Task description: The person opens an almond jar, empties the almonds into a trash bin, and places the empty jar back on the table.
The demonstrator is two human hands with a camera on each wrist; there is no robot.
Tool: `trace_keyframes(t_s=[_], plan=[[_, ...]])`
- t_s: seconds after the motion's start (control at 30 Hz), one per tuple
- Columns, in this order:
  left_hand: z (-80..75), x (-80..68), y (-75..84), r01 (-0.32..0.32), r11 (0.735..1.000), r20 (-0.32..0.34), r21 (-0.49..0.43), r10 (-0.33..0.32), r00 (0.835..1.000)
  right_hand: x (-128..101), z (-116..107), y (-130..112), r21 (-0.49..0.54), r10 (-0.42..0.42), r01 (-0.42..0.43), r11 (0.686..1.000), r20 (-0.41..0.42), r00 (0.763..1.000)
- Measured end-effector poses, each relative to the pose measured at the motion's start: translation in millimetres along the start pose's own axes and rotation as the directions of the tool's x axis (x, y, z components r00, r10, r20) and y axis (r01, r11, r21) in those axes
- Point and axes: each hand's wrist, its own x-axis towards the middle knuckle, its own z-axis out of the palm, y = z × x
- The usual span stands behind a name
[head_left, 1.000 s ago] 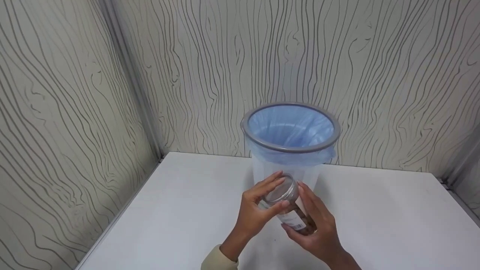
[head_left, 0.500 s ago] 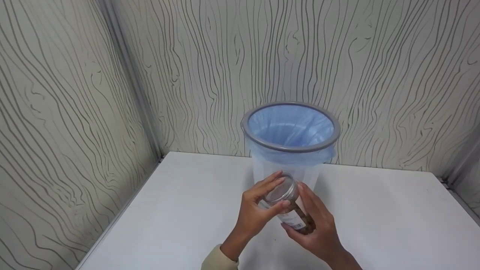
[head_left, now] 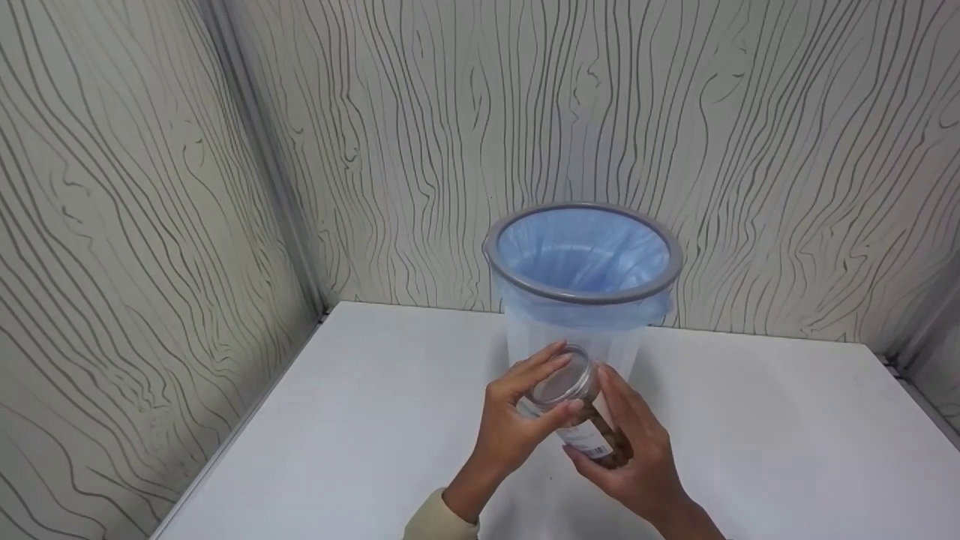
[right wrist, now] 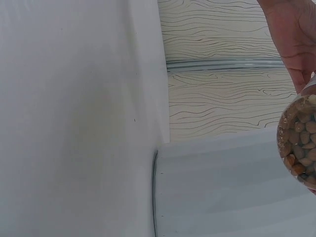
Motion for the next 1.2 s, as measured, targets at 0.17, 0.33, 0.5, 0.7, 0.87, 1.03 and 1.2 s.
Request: trace_keyframes(t_s=[0.17, 0.33, 0.5, 0.7, 0.87, 1.03, 1.2], plan=[[0.9, -0.2, 2.7, 0.012, 1.0, -0.014, 0.024, -0.011, 1.0, 1.3, -0.3, -3.2, -0.011, 0.009, -0.009, 1.0, 0.001, 1.0], [2.7, -0.1, 5.0, 0.029, 0.999, -0.029, 0.042, -0.027, 0.999, -0.4, 0.3, -0.8, -0.013, 0.01, -0.01, 1.0, 0.004, 1.0], [3.5, -0.1, 5.0, 0.05, 0.998, -0.04, 0.044, -0.048, 0.998, -3.0, 0.5, 3.1, -0.017, 0.009, -0.009, 1.0, 0.007, 1.0], [3.9, -1.3, 4.4, 0.065, 0.996, -0.048, 0.06, -0.062, 0.997, -4.6, 0.5, 3.3, -0.023, 0.02, -0.019, 1.0, 0.013, 1.0], [4.1, -1.4, 5.7, 0.092, 0.995, -0.045, 0.05, -0.09, 0.995, -3.9, 0.6, 1.2, -0.026, 0.028, -0.028, 0.999, 0.012, 1.0], [3.5, -0.5, 5.8, 0.08, 0.996, -0.038, 0.045, -0.079, 0.996, -2.2, 0.9, 1.2, -0.022, 0.013, -0.013, 1.0, -0.001, 1.0], [1.5, -0.2, 2.7, 0.066, 0.997, -0.015, 0.038, -0.066, 0.998, -2.0, 0.4, 3.4, -0.005, 0.002, -0.002, 1.0, -0.007, 1.0]])
